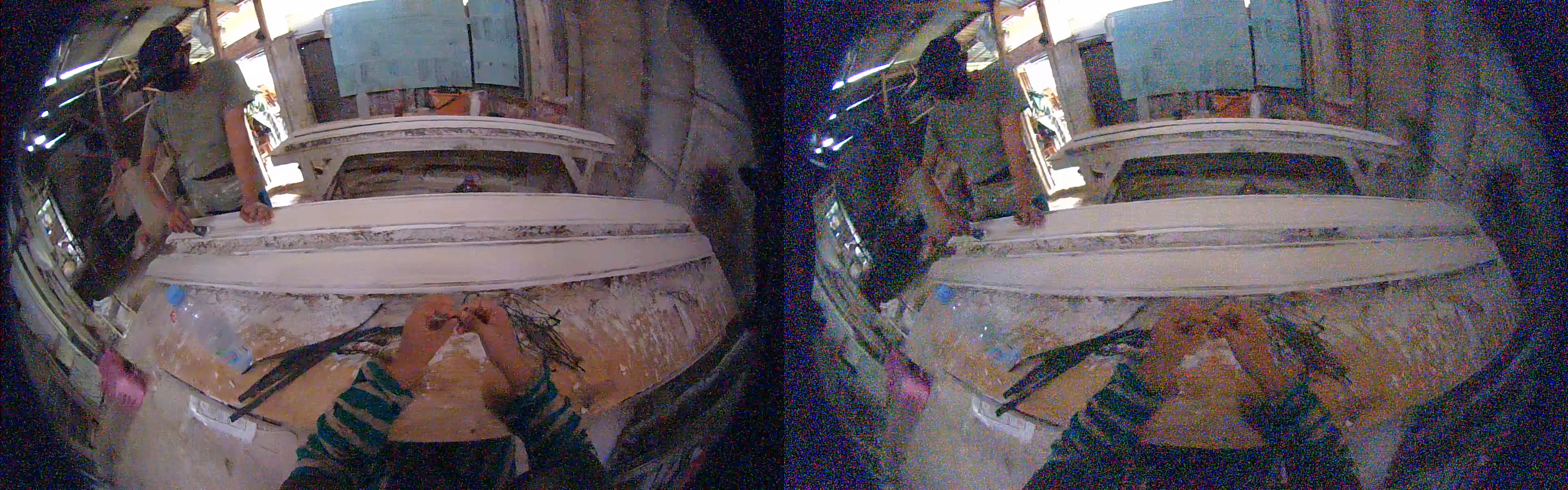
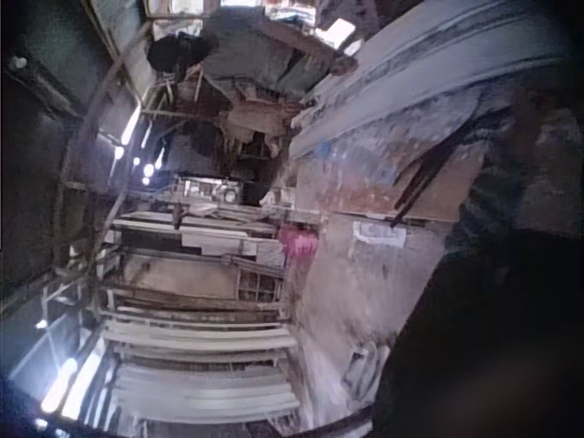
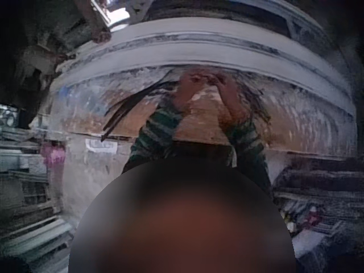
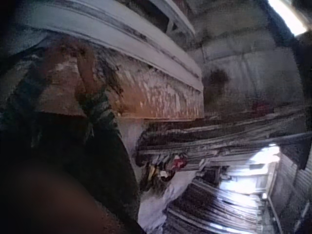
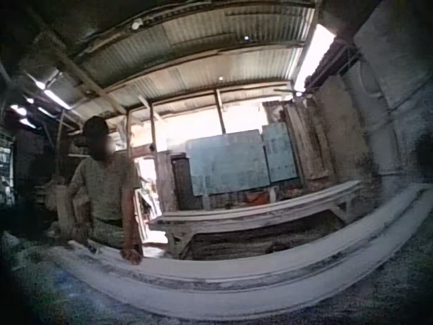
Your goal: The person repeatedly picks up black cable strips, bends and twists them by hand, and sets them aside on the workbench. Another person in the background smooths a white curved panel with a tool. The camera wearer continues handling the cables throughout the clip.
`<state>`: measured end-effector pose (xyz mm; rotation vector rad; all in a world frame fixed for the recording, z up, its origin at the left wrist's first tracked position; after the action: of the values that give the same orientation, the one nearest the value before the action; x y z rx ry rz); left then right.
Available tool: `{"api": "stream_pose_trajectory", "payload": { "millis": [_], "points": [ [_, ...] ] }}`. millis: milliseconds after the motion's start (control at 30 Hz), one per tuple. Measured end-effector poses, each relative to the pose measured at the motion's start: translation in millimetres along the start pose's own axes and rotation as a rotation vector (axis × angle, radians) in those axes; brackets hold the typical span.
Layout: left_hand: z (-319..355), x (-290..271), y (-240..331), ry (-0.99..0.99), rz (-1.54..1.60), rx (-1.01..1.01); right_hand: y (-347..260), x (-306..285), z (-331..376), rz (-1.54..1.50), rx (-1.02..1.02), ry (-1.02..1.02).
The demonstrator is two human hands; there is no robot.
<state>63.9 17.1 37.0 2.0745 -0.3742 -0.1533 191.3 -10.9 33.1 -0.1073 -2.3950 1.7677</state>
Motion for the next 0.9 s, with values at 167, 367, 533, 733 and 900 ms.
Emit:
{"api": "stream_pose_trajectory", "payload": {
  "millis": [167,367,533,733,900],
  "points": [
    [-1.1,2.5,5.0,-0.024,0.036,-0.016,-6.8,0.1,3.4,-0.112,0.115,-0.022],
    [3.4,6.7,-7.2,-0.026,0.278,-0.295,-14.8,3.2,0.7,-0.169,0.11,-0.037],
    [1.3,8.5,-7.4,-0.027,0.357,-0.271,-13.7,-3.7,2.4,-0.149,0.101,0.038],
    [2.1,5.5,-11.1,0.006,0.332,-0.3,-7.7,-4.7,-2.1,-0.058,0.084,0.004],
    [-0.6,6.6,-7.9,-0.018,0.309,-0.234,-7.9,-3.3,0.1,-0.078,0.111,0.006]
  ]
}}
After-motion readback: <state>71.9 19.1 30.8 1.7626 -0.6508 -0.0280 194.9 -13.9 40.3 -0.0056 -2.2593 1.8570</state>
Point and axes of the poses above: each hand's wrist, its own z-axis away from the middle knuckle, its own x-axis out of the palm, y = z × x, the point moved 9 cm from there along -z, towards the middle knuckle, and after that the axes turned 5 degrees about y, right-handed, at the moved point
